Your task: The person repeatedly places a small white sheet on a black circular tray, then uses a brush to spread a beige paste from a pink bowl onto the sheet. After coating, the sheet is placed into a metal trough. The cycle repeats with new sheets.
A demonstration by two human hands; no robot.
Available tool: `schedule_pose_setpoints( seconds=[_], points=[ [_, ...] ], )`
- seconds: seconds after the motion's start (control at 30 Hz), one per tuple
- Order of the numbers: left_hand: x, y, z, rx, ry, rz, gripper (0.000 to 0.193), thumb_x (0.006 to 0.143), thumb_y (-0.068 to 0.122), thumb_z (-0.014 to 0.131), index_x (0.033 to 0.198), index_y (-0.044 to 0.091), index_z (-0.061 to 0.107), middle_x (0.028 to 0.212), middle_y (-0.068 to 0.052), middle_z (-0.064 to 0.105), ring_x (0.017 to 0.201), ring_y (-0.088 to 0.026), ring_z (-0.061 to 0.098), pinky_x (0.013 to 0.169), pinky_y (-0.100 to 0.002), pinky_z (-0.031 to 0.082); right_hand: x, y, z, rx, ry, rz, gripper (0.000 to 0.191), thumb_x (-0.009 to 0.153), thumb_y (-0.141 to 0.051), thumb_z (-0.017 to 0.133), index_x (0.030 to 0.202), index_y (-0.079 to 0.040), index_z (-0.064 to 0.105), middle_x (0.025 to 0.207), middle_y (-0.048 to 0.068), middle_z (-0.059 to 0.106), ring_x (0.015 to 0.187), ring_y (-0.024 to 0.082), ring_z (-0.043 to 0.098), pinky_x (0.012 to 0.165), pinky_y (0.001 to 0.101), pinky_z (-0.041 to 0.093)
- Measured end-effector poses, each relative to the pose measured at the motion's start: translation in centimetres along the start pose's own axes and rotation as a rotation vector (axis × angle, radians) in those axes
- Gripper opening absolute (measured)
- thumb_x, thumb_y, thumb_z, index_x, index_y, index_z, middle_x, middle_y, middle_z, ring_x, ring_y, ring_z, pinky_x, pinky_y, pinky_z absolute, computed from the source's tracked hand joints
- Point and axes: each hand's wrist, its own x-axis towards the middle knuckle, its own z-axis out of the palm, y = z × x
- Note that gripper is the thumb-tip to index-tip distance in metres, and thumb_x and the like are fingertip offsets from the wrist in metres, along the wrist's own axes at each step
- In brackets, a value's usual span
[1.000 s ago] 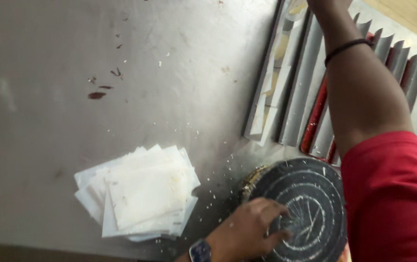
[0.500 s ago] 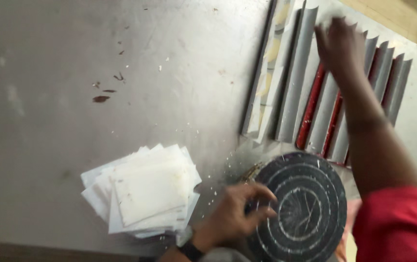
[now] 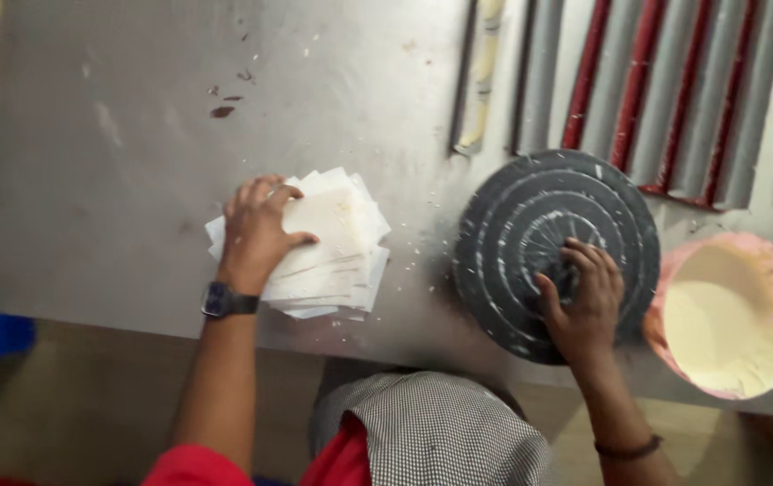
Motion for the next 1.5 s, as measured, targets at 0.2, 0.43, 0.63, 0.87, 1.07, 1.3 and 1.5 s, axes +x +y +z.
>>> schedule_pose_setpoints(
  seconds=[0.2,0.43,0.63,0.87,1.07,1.3,1.5],
  points=[
    [-0.4,-0.1,-0.6,-0.073,0.111,-0.098,0.023,0.087,0.027,0.082,0.107,0.016,0.080,0.114,-0.008,0.074,0.109,-0.032,0.068,0.096,-0.045,0.052,-0.7,0.3,-0.2,0.110,0.077,-0.050,0.042,0.090,-0.021,0.076,0.126,-0.005,0.060,0.137,0.011,0.063,0.139,0.035,0.050,0.119,0.0487,0.033],
    [-2.0,2.7,-4.2,0.157,0.393,-0.078,0.013,0.093,0.019,0.077,0.103,0.010,0.077,0.102,-0.018,0.074,0.092,-0.042,0.068,0.080,-0.048,0.054,0.0,1.9,-1.0,0.282,0.079,-0.100,0.040,0.087,-0.024,0.077,0.120,-0.006,0.063,0.128,0.011,0.065,0.133,0.033,0.052,0.113,0.0483,0.034],
    [-1.4,5.7,-5.9,-0.286,0.421,-0.258,0.020,0.097,0.015,0.077,0.113,0.006,0.073,0.104,-0.008,0.077,0.088,-0.017,0.073,0.077,-0.033,0.058,0.3,2.8,-3.0,0.385,0.081,-0.144,0.029,0.090,-0.023,0.073,0.115,-0.009,0.065,0.121,0.010,0.068,0.126,0.033,0.056,0.112,0.0458,0.041],
    [-1.4,22.5,4.2,-0.931,-0.169,-0.247,0.053,0.088,0.010,0.076,0.137,0.002,0.059,0.102,-0.004,0.073,0.078,-0.009,0.068,0.061,-0.024,0.059,0.3,3.4,-5.1,0.739,-0.204,0.406,0.045,0.101,-0.027,0.061,0.139,-0.007,0.046,0.100,0.010,0.075,0.085,0.029,0.073,0.079,0.0418,0.054],
    [-3.6,27.1,3.1,-0.647,-0.106,-0.006,0.067,0.081,0.014,0.081,0.141,0.005,0.052,0.124,-0.011,0.067,0.082,-0.020,0.072,0.074,-0.032,0.059,1.4,3.2,-5.4,0.286,-0.139,0.402,0.053,0.088,-0.031,0.076,0.131,-0.009,0.054,0.079,0.010,0.074,0.071,0.029,0.073,0.065,0.0434,0.055],
    [-2.9,27.5,5.6,-0.489,0.157,0.473,0.061,0.087,0.023,0.083,0.137,0.001,0.056,0.143,-0.022,0.053,0.141,-0.042,0.041,0.119,-0.052,0.034,0.8,4.2,-6.1,-0.035,-0.118,0.434,0.055,0.084,-0.049,0.081,0.119,-0.012,0.063,0.068,0.011,0.070,0.064,0.033,0.070,0.059,0.0474,0.052],
    [-2.7,27.5,8.0,-0.401,0.226,0.510,0.058,0.094,0.025,0.081,0.138,-0.002,0.054,0.143,-0.023,0.056,0.143,-0.044,0.046,0.123,-0.052,0.034,-8.2,21.0,-15.5,-0.168,0.489,0.749,0.032,0.101,-0.041,0.070,0.097,-0.009,0.072,0.073,0.010,0.068,0.064,0.026,0.067,0.062,0.0425,0.052]
  ],
)
